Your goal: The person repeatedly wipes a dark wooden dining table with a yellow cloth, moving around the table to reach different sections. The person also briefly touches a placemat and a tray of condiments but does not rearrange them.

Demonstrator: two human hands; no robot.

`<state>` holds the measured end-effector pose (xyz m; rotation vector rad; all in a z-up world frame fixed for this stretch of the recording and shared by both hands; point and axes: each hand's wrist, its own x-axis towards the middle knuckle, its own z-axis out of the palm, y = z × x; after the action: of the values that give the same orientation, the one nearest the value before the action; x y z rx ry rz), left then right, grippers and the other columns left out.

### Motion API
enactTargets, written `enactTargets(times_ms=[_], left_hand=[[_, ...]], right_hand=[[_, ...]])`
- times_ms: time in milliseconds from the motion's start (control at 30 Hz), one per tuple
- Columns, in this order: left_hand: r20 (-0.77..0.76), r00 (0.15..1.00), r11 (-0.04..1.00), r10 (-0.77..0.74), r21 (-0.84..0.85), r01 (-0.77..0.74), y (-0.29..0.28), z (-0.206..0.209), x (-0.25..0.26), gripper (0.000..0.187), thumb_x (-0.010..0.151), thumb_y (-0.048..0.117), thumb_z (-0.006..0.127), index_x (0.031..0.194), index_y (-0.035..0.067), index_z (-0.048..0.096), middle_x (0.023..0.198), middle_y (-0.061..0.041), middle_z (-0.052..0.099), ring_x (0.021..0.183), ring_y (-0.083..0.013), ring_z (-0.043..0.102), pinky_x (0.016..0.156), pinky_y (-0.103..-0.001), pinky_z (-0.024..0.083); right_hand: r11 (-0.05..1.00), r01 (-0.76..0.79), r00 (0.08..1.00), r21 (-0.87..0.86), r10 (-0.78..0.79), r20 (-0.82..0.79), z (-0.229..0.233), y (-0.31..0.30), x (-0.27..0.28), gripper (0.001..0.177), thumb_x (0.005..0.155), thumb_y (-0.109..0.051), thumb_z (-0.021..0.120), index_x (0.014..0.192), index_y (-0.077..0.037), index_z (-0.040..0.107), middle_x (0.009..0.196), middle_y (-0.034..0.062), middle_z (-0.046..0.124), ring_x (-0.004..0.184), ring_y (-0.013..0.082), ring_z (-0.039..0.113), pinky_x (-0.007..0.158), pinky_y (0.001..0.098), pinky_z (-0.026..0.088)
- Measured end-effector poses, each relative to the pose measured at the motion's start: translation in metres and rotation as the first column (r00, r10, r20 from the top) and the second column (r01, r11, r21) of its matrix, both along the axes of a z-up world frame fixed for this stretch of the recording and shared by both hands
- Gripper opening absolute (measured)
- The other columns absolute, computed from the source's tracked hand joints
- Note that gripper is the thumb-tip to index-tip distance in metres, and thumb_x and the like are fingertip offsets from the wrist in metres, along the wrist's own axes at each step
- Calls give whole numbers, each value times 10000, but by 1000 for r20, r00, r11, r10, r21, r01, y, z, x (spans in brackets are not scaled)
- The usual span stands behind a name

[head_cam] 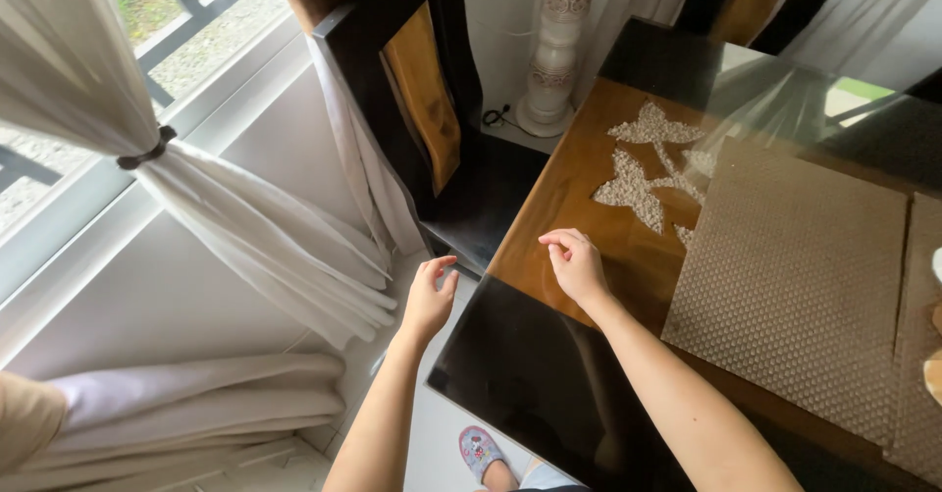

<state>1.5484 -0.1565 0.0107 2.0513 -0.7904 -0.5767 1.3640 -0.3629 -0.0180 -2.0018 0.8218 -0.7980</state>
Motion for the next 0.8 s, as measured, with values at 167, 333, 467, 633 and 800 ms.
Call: enactTargets(times_ms=[167, 333, 467, 633, 800], left_hand=[[-63, 998, 1000, -21, 10, 22, -18, -9, 16, 334, 971, 248, 610, 1282, 138, 655, 1312, -72, 632, 1207, -225, 623, 983, -364, 496], [-115, 992, 999, -49, -3, 49, -50, -23, 11, 340, 977, 260, 604, 1286, 125, 649, 1317, -73, 638, 1177, -211, 656, 968, -357, 508], [-128, 989, 997, -78, 14, 81, -79, -29, 3, 375, 976, 278, 610, 1314, 116, 628, 1320, -87, 626, 1163, -218, 651, 969, -361, 513], [-136, 982, 991, -134, -43, 129, -108, -64, -4, 486, 984, 310, 617, 1384, 38, 571, 1342, -152, 630, 1200, -262, 634, 1017, -371, 493], [-152, 974, 982, -170, 60, 180, -123, -87, -14, 795, 1003, 445, 580, 1523, -84, 293, 1386, -289, 577, 1317, -402, 548, 1077, -390, 439]], right_hand=[[999, 40, 999, -6, -40, 15, 2, -6, 11, 176, 939, -34, 628, 1005, -105, 775, 1099, 26, 740, 967, 173, 678, 696, 277, 546], [998, 59, 998, -25, -59, 15, 3, -27, 7, 175, 940, -29, 623, 1004, -104, 768, 1097, 28, 738, 978, 172, 674, 695, 276, 549], [998, 68, 997, 11, -68, -43, 6, -46, 4, 166, 944, -47, 631, 1040, -86, 760, 1090, 50, 742, 932, 203, 679, 739, 292, 557], [999, -5, 999, -45, 3, -55, 6, -57, 0, 183, 930, -73, 647, 1089, -38, 732, 1186, 98, 740, 1127, 269, 696, 962, 348, 546], [996, -77, 989, -40, 72, -128, -1, -60, 13, 227, 929, -135, 656, 1121, -46, 740, 1272, 142, 711, 1253, 311, 642, 1064, 393, 497]])
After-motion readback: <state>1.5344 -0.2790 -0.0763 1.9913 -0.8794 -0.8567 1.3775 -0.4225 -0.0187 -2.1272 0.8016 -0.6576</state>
